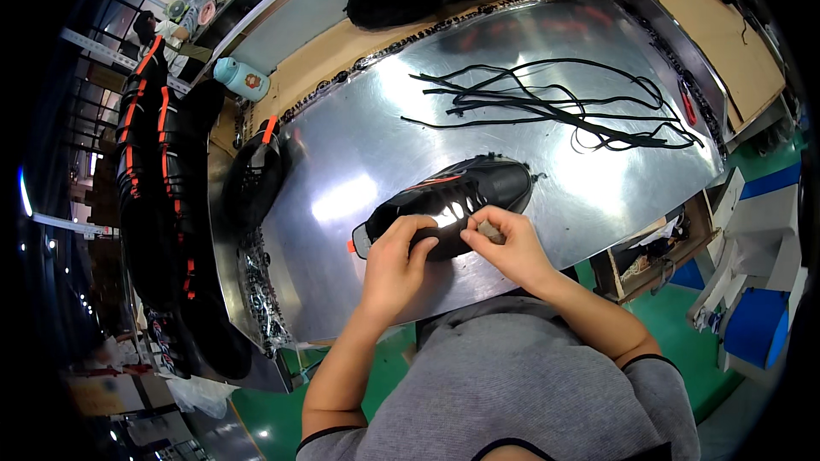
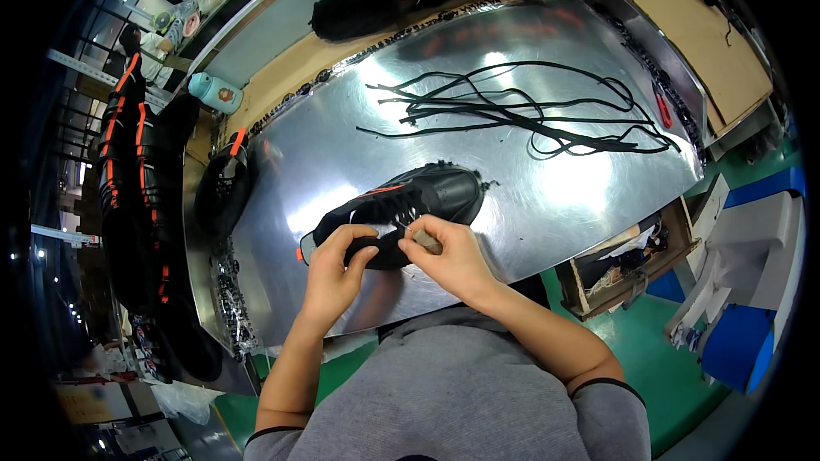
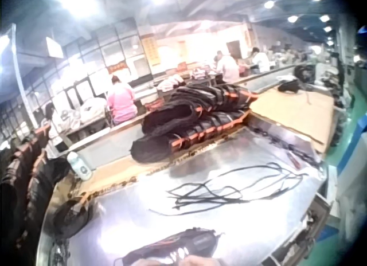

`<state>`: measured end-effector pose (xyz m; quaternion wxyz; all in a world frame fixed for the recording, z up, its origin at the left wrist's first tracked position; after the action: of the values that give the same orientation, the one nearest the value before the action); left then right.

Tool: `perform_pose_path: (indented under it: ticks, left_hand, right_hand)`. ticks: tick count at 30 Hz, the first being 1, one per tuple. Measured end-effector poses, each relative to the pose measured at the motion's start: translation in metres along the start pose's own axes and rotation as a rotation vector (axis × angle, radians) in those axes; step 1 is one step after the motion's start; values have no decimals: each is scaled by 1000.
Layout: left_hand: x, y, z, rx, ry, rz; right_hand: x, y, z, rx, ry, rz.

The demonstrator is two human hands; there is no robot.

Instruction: The person laces black and orange shoes on a metal workbench. They thread laces through eyelets, pull them tight, and place finished shoes into a pile. The person repeats this process for multiple shoes.

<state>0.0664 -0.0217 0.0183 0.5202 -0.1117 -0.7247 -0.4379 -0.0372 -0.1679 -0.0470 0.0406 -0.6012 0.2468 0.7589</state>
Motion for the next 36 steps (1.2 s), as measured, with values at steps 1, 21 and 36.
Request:
perform_pose_path:
  ticks: [1,21,36]
  left_hand:
    - [0,-1,-1,-7,11,4]
    - [1,-17,-3,189,-196,-137]
    - [11,-34,13,16,-486,-204]
  right_hand:
    - [-5,3,-1,47,40,-2]
    - [-4,7,20,-35,159,146]
    - [0,-14,-2,-39,48,67]
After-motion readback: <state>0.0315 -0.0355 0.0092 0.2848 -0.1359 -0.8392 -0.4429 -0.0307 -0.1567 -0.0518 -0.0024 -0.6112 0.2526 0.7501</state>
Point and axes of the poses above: each hand's wrist, its own z-axis away from the middle knuckle, its own y-axis out of the back of the hand, x = y × z, the point moved 5 cm from there along -z, towards the middle knuckle, and after that the axes turned 14 degrees about z, right-handed, at the moved point
